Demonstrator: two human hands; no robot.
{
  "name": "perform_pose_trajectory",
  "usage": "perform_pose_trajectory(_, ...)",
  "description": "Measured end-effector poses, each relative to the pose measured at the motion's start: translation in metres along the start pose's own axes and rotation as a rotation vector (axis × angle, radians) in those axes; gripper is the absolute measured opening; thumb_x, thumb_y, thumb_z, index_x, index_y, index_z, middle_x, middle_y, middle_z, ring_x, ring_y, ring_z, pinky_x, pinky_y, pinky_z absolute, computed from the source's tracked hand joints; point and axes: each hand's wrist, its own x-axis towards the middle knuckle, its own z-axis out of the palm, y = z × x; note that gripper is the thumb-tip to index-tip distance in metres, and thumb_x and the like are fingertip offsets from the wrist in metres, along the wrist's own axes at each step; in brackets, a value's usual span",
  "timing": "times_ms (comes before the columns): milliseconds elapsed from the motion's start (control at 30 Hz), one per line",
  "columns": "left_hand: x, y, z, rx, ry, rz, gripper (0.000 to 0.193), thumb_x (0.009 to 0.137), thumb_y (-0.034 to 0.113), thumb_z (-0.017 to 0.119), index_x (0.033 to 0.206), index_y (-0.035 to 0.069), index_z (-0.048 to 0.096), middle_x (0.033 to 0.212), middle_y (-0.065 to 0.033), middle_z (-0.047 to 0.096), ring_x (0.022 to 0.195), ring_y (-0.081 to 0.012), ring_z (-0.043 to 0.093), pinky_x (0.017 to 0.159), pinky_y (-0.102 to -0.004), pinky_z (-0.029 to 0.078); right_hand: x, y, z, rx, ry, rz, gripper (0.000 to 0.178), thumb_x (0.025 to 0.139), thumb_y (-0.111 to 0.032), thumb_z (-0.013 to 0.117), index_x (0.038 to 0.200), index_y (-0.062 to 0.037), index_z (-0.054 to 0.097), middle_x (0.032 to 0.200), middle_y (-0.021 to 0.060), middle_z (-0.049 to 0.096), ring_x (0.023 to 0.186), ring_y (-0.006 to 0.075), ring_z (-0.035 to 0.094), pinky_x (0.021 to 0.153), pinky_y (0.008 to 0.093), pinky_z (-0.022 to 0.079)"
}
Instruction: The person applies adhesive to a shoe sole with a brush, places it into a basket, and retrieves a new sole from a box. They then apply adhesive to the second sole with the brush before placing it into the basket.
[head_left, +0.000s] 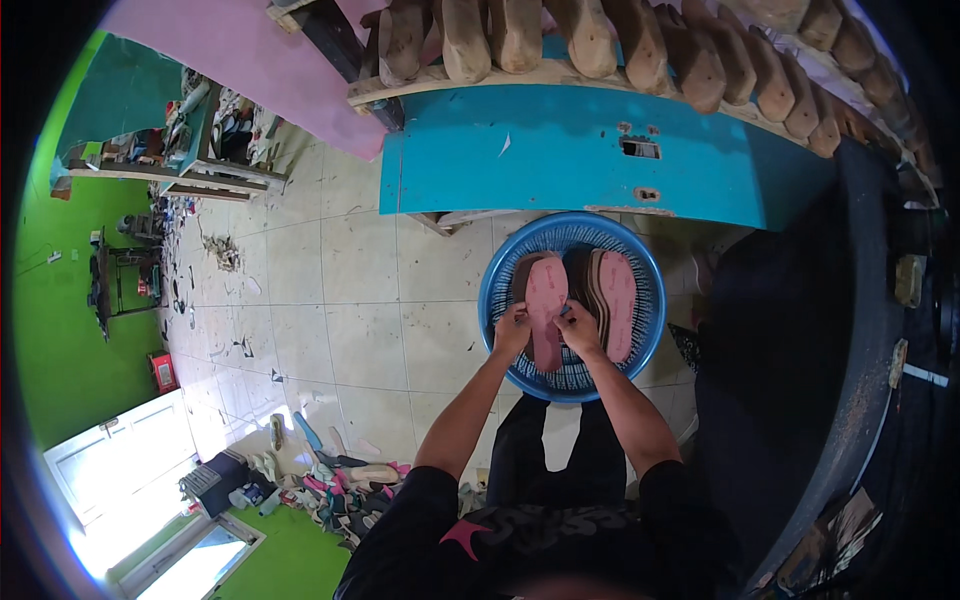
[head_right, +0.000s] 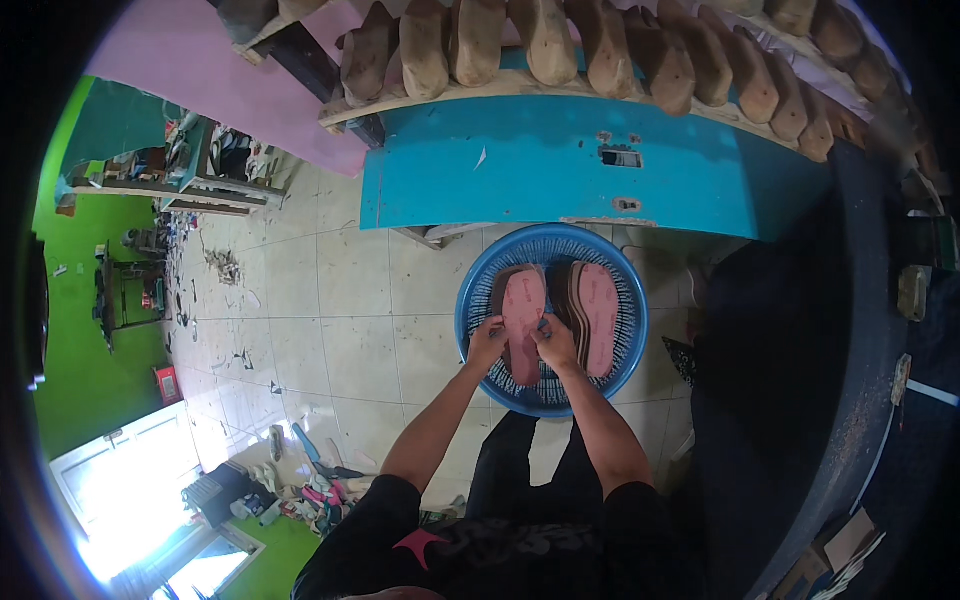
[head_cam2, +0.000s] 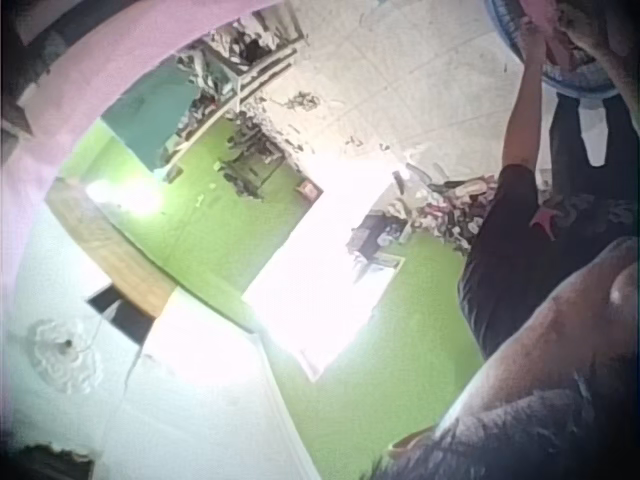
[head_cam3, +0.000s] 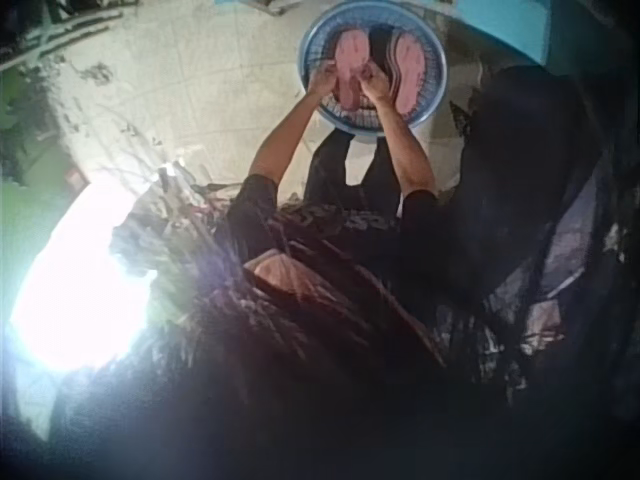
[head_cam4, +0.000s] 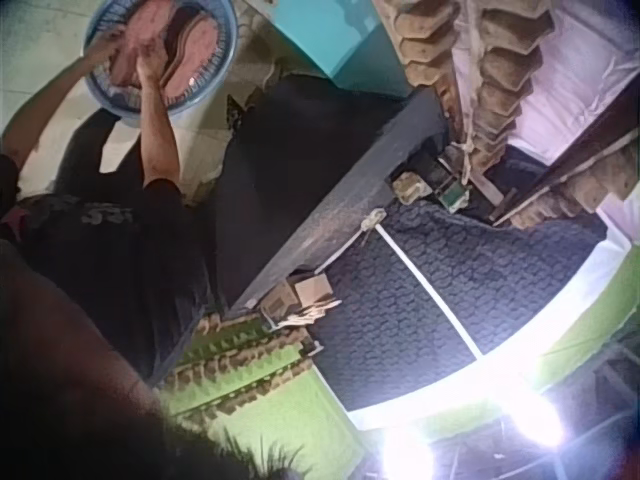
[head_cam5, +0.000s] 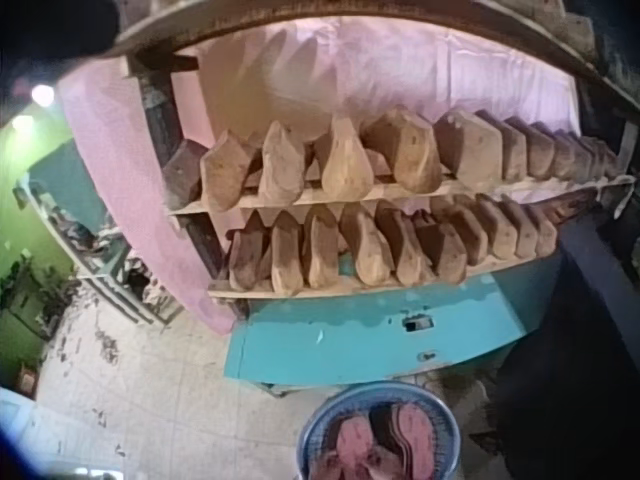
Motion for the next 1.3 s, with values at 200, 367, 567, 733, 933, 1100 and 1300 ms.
perform_pose_trajectory(200, 0.011, 0.001, -0.006, 0.071, -0.002, -0.126, 0.043, 0.077, 0.017, 0.062, 0.117, 0.001, 0.056, 0.104, -0.0174, 0.065, 0.1, -0.0276, 0.063, 0.086, -0.0339, 0.048, 0.014, -0.005, 0.021, 0.049, -0.031, 0.099, 0.047, 0.074, -0.016, 0.069, 0.118, -0.0036, 0.057, 0.078, 0.0151, 0.064, 0.077, 0.0277, 0.066, 0.066, 0.0362, 0.052)
perform_pose_trajectory(367, 0.012, 0.006, -0.001, -0.002, 0.047, -0.104, 0.052, 0.078, 0.014, 0.06, 0.126, 0.0, 0.047, 0.114, -0.0223, 0.059, 0.108, -0.0335, 0.058, 0.093, -0.0359, 0.045, 0.014, -0.002, 0.036, -0.083, 0.027, -0.037, 0.056, 0.075, -0.016, 0.067, 0.126, -0.0007, 0.049, 0.097, 0.0223, 0.057, 0.08, 0.034, 0.063, 0.07, 0.0397, 0.052)
perform_pose_trajectory(567, 0.001, 0.021, 0.002, 0.17, -0.065, -0.013, 0.056, 0.078, 0.009, 0.057, 0.131, 0.002, 0.041, 0.126, -0.023, 0.049, 0.113, -0.0392, 0.051, 0.099, -0.0424, 0.041, 0.001, -0.02, 0.031, -0.193, -0.026, -0.006, 0.073, 0.074, -0.012, 0.066, 0.137, 0.0, 0.031, 0.117, 0.0265, 0.042, 0.094, 0.0443, 0.056, 0.081, 0.0461, 0.049)
perform_pose_trajectory(733, 0.009, -0.008, -0.001, 0.274, -0.053, 0.257, 0.063, 0.074, 0.005, 0.057, 0.134, 0.002, 0.037, 0.135, -0.0248, 0.038, 0.124, -0.0425, 0.038, 0.105, -0.0435, 0.034, -0.002, -0.033, 0.04, -0.234, -0.062, -0.178, 0.075, 0.074, -0.012, 0.065, 0.138, -0.0033, 0.028, 0.126, 0.0263, 0.036, 0.107, 0.0465, 0.051, 0.088, 0.0475, 0.047)
perform_pose_trajectory(933, 0.008, -0.011, 0.009, 0.331, -0.139, 0.147, 0.07, 0.074, 0.007, 0.056, 0.14, 0.004, 0.03, 0.143, -0.0248, 0.027, 0.13, -0.0431, 0.031, 0.107, -0.0429, 0.032, -0.002, -0.023, 0.038, -0.421, -0.11, -0.12, 0.073, 0.074, -0.011, 0.062, 0.14, -0.009, 0.031, 0.133, 0.0184, 0.036, 0.115, 0.0413, 0.047, 0.091, 0.0442, 0.047)
perform_pose_trajectory(1100, 0.011, -0.022, 0.01, 0.396, -0.167, 0.127, 0.07, 0.076, 0.01, 0.055, 0.141, 0.004, 0.03, 0.146, -0.024, 0.022, 0.133, -0.0412, 0.028, 0.108, -0.0412, 0.031, -0.002, -0.034, 0.04, -0.523, -0.196, -0.051, 0.072, 0.076, -0.013, 0.062, 0.141, -0.0103, 0.031, 0.135, 0.0154, 0.035, 0.119, 0.0375, 0.043, 0.089, 0.0447, 0.049)
perform_pose_trajectory(1300, 0.018, -0.018, 0.011, 0.455, -0.244, 0.11, 0.062, 0.084, 0.016, 0.051, 0.14, 0.003, 0.03, 0.146, -0.0241, 0.022, 0.134, -0.0381, 0.028, 0.107, -0.04, 0.033, 0.012, -0.034, 0.039, -0.663, -0.298, -0.009, 0.066, 0.078, -0.017, 0.061, 0.138, -0.0112, 0.034, 0.136, 0.0157, 0.033, 0.12, 0.0375, 0.043, 0.088, 0.0461, 0.049)
